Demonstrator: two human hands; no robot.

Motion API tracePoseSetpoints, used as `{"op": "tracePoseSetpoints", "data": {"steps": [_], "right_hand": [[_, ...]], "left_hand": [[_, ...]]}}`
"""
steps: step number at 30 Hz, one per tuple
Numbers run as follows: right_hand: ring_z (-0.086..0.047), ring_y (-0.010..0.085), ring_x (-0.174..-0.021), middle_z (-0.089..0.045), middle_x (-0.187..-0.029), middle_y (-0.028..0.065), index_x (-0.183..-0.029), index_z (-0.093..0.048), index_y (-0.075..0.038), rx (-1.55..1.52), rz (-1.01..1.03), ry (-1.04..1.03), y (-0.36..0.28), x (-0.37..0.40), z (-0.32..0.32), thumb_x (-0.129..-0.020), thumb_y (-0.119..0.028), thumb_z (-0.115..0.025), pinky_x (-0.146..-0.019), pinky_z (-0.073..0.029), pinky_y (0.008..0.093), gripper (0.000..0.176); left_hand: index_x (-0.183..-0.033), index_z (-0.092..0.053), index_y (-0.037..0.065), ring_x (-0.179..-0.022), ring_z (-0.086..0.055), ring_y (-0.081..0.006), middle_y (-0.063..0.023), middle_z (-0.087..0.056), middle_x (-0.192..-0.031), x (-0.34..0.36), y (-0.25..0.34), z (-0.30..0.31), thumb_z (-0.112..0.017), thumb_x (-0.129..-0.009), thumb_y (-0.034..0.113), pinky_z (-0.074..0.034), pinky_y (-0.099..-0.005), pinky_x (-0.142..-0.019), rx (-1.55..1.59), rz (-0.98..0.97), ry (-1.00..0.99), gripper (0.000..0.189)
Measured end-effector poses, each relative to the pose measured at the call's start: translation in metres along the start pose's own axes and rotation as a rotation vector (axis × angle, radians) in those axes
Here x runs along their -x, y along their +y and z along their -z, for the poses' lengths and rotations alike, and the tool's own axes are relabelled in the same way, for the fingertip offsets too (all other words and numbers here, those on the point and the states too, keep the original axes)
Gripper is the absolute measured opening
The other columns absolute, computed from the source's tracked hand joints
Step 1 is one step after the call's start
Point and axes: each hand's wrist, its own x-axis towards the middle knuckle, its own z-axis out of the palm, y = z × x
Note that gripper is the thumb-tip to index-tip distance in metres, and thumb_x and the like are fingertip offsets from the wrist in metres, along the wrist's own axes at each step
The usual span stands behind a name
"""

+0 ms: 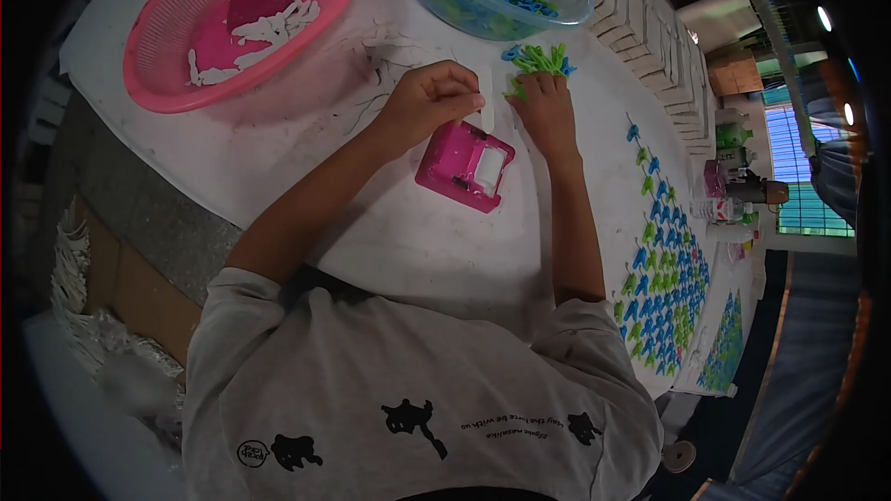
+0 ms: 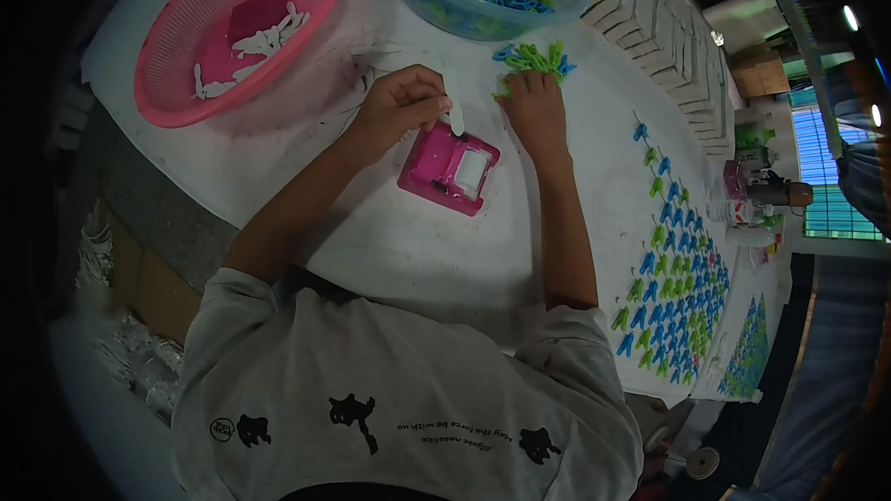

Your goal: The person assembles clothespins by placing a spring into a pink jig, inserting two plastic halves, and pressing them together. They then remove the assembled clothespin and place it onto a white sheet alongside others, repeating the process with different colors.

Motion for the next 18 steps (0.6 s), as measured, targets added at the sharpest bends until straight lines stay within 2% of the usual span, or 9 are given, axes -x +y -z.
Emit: {"op": "tracePoseSetpoints", "data": {"steps": [2, 3, 5, 6, 8, 9, 11, 14, 18], "right_hand": [[-0.059, 0.0275, -0.093, -0.062, -0.101, 0.0109, -0.114, -0.06, -0.004, -0.269, -0.113, 0.04, -0.003, 0.007, 0.01, -0.077, -0.012, -0.076, -0.08, -0.049, 0.0369, 0.041], [-0.059, 0.0275, -0.093, -0.062, -0.101, 0.0109, -0.114, -0.06, -0.004, -0.27, -0.121, 0.042, -0.012, 0.008, 0.023, -0.077, -0.012, -0.076, -0.08, -0.049, 0.0369, 0.041], [-0.064, 0.0192, -0.083, -0.064, -0.093, 0.0096, -0.113, -0.058, 0.0, -0.8, -0.64, 0.125, -0.032, 0.012, 0.048, -0.082, -0.005, -0.071, -0.075, -0.05, 0.0293, 0.034], [-0.064, 0.0192, -0.083, -0.064, -0.093, 0.0096, -0.113, -0.058, 0.0, -0.799, -0.652, 0.123, -0.038, 0.015, 0.057, -0.082, -0.005, -0.071, -0.075, -0.05, 0.0293, 0.034], [-0.064, 0.0144, -0.083, -0.065, -0.093, 0.0094, -0.113, -0.055, 0.003, -1.21, -0.722, 0.321, -0.049, 0.023, 0.073, -0.086, 0.0, -0.063, -0.072, -0.049, 0.0255, 0.028], [-0.064, 0.0144, -0.083, -0.065, -0.093, 0.0094, -0.113, -0.055, 0.003, -1.208, -0.735, 0.324, -0.057, 0.026, 0.081, -0.086, 0.0, -0.063, -0.072, -0.049, 0.0255, 0.028], [-0.065, 0.0162, -0.088, -0.067, -0.097, 0.0129, -0.112, -0.054, 0.006, -1.419, -0.826, 0.504, -0.077, 0.033, 0.095, -0.087, 0.004, -0.06, -0.077, -0.051, 0.0272, 0.027], [-0.065, 0.0177, -0.092, -0.068, -0.1, 0.0167, -0.111, -0.054, 0.004, -1.538, -0.856, 0.683, -0.1, 0.044, 0.103, -0.086, 0.005, -0.059, -0.083, -0.051, 0.0265, 0.025], [-0.066, 0.0178, -0.093, -0.068, -0.103, 0.0187, -0.109, -0.054, 0.004, -1.538, -0.888, 0.792, -0.114, 0.054, 0.102, -0.087, 0.006, -0.059, -0.086, -0.05, 0.0264, 0.023]], "left_hand": [[-0.099, -0.062, 0.004, -0.077, -0.06, -0.0052, -0.0029, -0.069, -0.086, 0.001, 0.0, 0.0, -0.068, -0.088, 0.008, -0.048, -0.0201, -0.069, 0.016, 0.005, -0.015, 0.013], [-0.099, -0.062, 0.004, -0.077, -0.06, -0.0053, -0.0029, -0.069, -0.086, 0.001, -0.001, 0.0, -0.068, -0.088, 0.007, -0.048, -0.0202, -0.069, 0.034, -0.002, -0.023, 0.012], [-0.098, -0.062, 0.004, -0.077, -0.06, -0.0053, -0.0029, -0.069, -0.086, 0.001, -0.001, 0.001, -0.068, -0.088, 0.006, -0.048, -0.0202, -0.069, 0.051, 0.0, -0.036, 0.012], [-0.098, -0.061, 0.005, -0.077, -0.061, -0.0055, -0.0029, -0.069, -0.086, 0.001, 0.0, 0.001, -0.068, -0.088, 0.005, -0.048, -0.0203, -0.069, 0.051, -0.005, -0.052, 0.012], [-0.098, -0.061, 0.005, -0.077, -0.061, -0.0056, -0.003, -0.069, -0.086, 0.003, 0.0, -0.002, -0.068, -0.088, 0.004, -0.048, -0.0204, -0.069, 0.054, 0.002, -0.074, 0.011], [-0.098, -0.061, 0.004, -0.077, -0.061, -0.0055, -0.0029, -0.069, -0.085, 0.004, 0.001, -0.004, -0.068, -0.088, 0.004, -0.048, -0.0205, -0.069, 0.051, -0.022, -0.074, 0.012], [-0.098, -0.061, 0.004, -0.077, -0.061, -0.0053, -0.0029, -0.069, -0.085, 0.006, 0.001, -0.006, -0.068, -0.088, 0.004, -0.048, -0.0205, -0.068, 0.044, -0.035, -0.083, 0.012], [-0.096, -0.062, 0.003, -0.077, -0.061, -0.0049, -0.0029, -0.069, -0.083, 0.008, 0.002, -0.009, -0.07, -0.087, 0.004, -0.047, -0.0205, -0.068, -0.018, -0.041, -0.117, 0.012], [-0.094, -0.063, 0.002, -0.074, -0.06, -0.0041, -0.0027, -0.069, -0.081, 0.011, -0.001, -0.013, -0.071, -0.086, 0.004, -0.047, -0.0202, -0.067, -0.036, -0.043, -0.164, 0.011]]}}
